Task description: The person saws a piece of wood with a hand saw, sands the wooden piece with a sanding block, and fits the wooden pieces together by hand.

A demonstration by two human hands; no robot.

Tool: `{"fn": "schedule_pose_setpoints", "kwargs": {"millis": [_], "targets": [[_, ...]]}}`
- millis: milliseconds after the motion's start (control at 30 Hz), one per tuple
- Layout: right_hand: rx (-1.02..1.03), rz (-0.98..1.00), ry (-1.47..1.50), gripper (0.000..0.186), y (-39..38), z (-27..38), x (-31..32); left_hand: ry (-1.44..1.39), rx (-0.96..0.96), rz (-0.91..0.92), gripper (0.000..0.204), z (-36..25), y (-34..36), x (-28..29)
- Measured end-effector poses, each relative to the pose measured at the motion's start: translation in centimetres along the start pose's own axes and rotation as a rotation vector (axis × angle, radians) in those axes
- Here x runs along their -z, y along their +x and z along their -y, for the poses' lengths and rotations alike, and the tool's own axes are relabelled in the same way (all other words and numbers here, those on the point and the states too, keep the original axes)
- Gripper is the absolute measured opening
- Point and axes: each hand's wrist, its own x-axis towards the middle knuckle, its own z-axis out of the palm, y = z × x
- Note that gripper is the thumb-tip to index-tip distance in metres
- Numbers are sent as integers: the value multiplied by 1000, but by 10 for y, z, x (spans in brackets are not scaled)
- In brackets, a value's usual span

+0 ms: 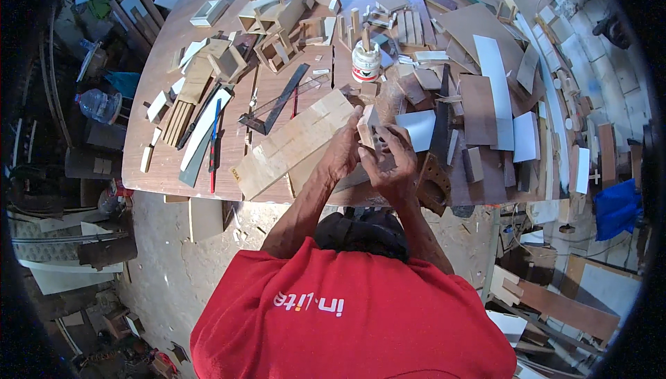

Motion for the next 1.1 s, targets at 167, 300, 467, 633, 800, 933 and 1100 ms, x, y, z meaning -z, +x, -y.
{"fn": "schedule_pose_setpoints", "kwargs": {"millis": [167, 300, 467, 633, 800, 933, 1100], "targets": [[-121, 127, 63, 45, -8, 6, -5, 78, -63, -53, 63, 17, 13, 33], [-182, 109, 51, 45, -15, 5, -6, 135, -140, -77, 52, 18, 3, 27], [-46, 127, -215, 43, -13, -1, -4, 148, -85, -10, 44, 11, -4, 39], [-445, 55, 235, 44, -32, -45, -15, 203, 12, 63, 48, 2, -14, 30], [-740, 52, 566, 40, -36, -56, -13, 263, 70, -141, 67, 1, -15, 49], [-803, -98, 541, 31, -25, -43, -9, 260, -137, -220, 71, -4, -36, 30], [-682, -75, 415, 30, -26, -39, -14, 495, -188, -226, 40, 6, -35, 48]]}}
